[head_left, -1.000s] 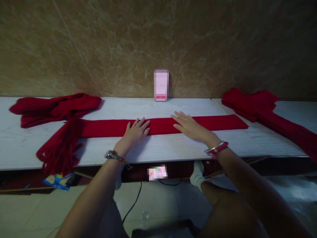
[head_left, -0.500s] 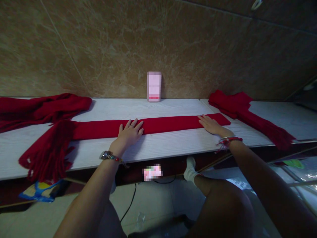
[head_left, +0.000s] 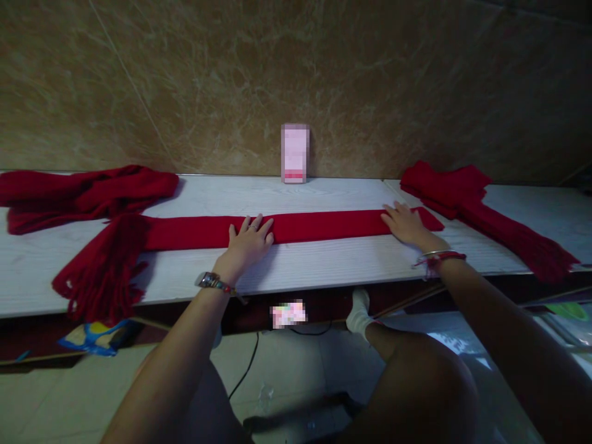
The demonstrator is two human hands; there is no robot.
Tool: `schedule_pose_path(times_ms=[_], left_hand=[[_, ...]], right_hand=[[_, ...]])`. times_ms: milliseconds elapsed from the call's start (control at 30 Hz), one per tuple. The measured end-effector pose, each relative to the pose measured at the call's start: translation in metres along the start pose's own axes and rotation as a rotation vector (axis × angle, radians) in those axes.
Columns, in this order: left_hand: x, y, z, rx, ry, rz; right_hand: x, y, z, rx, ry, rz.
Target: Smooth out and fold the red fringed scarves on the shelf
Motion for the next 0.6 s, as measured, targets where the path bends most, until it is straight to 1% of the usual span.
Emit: schedule_pose_path(times_ms=[67,133,200,267,300,367,433,533,600], left_hand=[[-0.002,-0.001,0.001,0.027,-0.028,-0.006],[-0.004,-0.001,0.003,0.051,-0.050,-0.011],[-0.007,0.000,0.006,0.057,-0.055,-0.012],[-0.013,0.004,0.008,0.049,-0.033,-0.013],[-0.017,0.006,0.009,0.045,-0.016,-0.016],[-0.027,0.010,0.011,0.043,0.021,-0.018],[-0.041,0.015,0.013,0.048,0.056,-0.012],[-0.066,0.019,0.019,0.069,0.095,-0.005],[-0.082,0.021,0.025,0.113,0.103,-0.016]], right_hand=[[-0.049,0.010,0.000,-0.060,0.116,-0.056],[-0.105,0.025,0.001,-0.067,0.293,-0.127],[-0.157,0.040,0.000,-0.061,0.429,-0.182],[-0.199,0.052,0.000,-0.065,0.526,-0.222],[-0.215,0.056,0.000,-0.065,0.572,-0.224],[-0.237,0.059,0.000,-0.072,0.649,-0.201],[-0.248,0.058,0.002,-0.073,0.682,-0.161],[-0.250,0.052,0.005,-0.059,0.661,-0.125],[-0.249,0.050,0.006,-0.051,0.650,-0.120]])
Point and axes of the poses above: each hand's wrist, its own z-axis away from the middle knuckle, its own y-axis out of the back of the hand, x = y × z, the point moved 2 cm from there along -z, towards the middle knuckle, and after that the axes turned 13 degrees about z, right-handed, at the moved point
